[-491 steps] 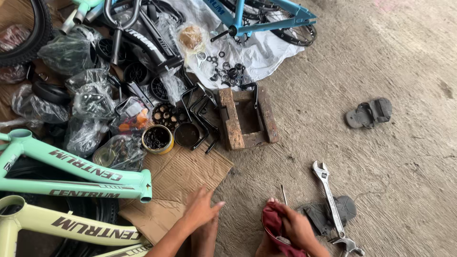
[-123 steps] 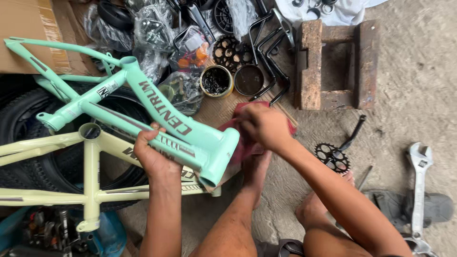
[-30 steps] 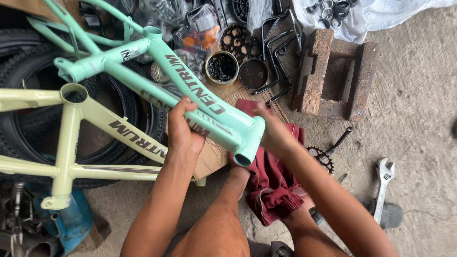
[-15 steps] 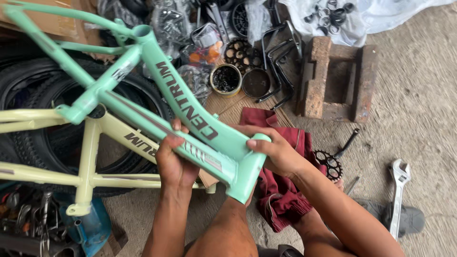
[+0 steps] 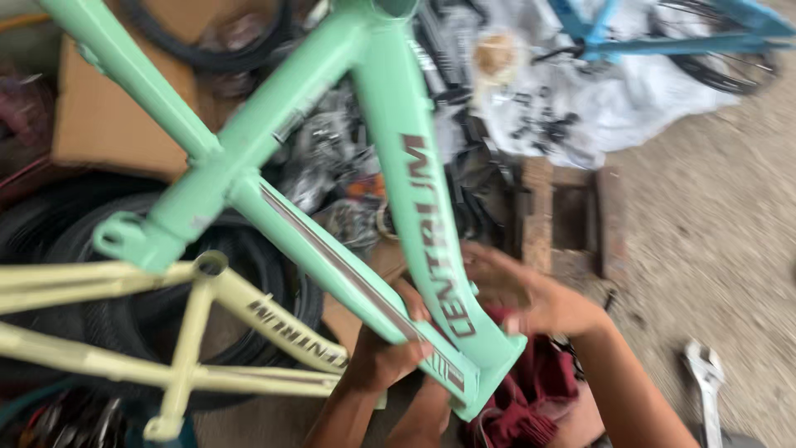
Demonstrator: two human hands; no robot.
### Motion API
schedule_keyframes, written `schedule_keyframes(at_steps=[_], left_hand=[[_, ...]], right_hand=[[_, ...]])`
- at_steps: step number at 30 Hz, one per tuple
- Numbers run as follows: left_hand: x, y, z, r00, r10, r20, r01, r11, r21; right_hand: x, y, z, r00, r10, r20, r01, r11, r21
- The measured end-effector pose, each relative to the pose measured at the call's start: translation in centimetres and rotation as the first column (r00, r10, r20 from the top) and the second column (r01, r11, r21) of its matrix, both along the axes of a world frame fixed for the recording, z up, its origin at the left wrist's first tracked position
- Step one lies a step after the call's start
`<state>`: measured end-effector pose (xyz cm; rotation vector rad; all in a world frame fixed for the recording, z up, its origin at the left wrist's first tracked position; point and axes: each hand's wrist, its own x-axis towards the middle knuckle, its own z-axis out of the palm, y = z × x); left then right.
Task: The person tightens a crank arm on a blue bicycle frame using a wrench and adjustable wrench. They then wipe a mint-green bicycle frame with a red cloth and use a hammer to tap a metal part into the frame's bottom bracket area.
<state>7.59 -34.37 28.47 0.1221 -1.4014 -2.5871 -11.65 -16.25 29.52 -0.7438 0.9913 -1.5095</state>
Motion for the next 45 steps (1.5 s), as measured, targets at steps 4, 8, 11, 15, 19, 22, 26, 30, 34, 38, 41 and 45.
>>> schedule_keyframes(at_steps=[4, 8, 11, 15, 19, 22, 26, 30, 34, 38, 41, 45], left_hand=[[-2.0, 3.1, 0.4, 0.935, -0.351, -0.057, 0.342, 0.931, -0.129], [-6.0, 6.3, -1.8, 0.82, -0.572, -0.016, 0.566, 0.816, -0.118], [-9.0, 9.1, -4.7, 0.839, -0.537, 0.092, 0.538, 0.843, 0.008], [-11.6, 14.3, -9.0, 0.843, -0.417, 0.339, 0.452, 0.892, -0.028], [-11.8, 16.9, -13.1, 0.807, -0.449, 0.383, 0.521, 0.847, -0.106], [-11.2, 16.1, -15.9, 0.785, -0.431, 0.445, 0.52, 0.849, -0.095], [-11.5, 13.8, -19.2, 0.754, -0.4, 0.521, 0.495, 0.867, -0.05], [-12.5, 12.3, -22.0, 0.7, -0.395, 0.595, 0.491, 0.871, 0.0], [-13.8, 12.9, -24.5, 0.669, -0.397, 0.628, 0.499, 0.866, 0.016], [-14.5, 13.2, -26.1, 0.627, -0.362, 0.69, 0.55, 0.833, -0.063], [-14.7, 12.4, -26.5, 0.639, -0.326, 0.697, 0.559, 0.819, -0.129], [-15.4, 11.3, -26.7, 0.636, -0.317, 0.704, 0.52, 0.85, -0.087]], right_hand=[[-3.0, 1.9, 1.4, 0.957, -0.172, 0.235, 0.23, 0.941, -0.248], [-3.9, 6.4, 3.0, 0.9, -0.19, 0.393, 0.364, 0.823, -0.437], [-3.1, 11.1, 3.6, 0.813, -0.524, 0.255, 0.582, 0.748, -0.319], [-3.6, 16.3, 3.1, 0.507, -0.843, -0.182, 0.843, 0.529, -0.101], [-6.4, 21.3, 2.1, 0.241, -0.6, -0.763, 0.959, 0.266, 0.094], [-8.9, 25.6, 1.3, 0.245, -0.41, -0.879, 0.964, 0.196, 0.177], [-12.6, 30.4, -0.9, 0.319, -0.462, -0.828, 0.93, 0.32, 0.18], [-15.2, 32.0, -3.9, 0.427, -0.443, -0.788, 0.893, 0.345, 0.29], [-17.7, 30.7, -7.0, 0.499, -0.397, -0.77, 0.864, 0.299, 0.406], [-20.7, 29.0, -9.8, 0.55, -0.41, -0.728, 0.835, 0.297, 0.464], [-23.1, 28.8, -11.4, 0.577, -0.277, -0.768, 0.814, 0.272, 0.513], [-26.3, 29.3, -13.0, 0.616, -0.218, -0.757, 0.783, 0.283, 0.555]])
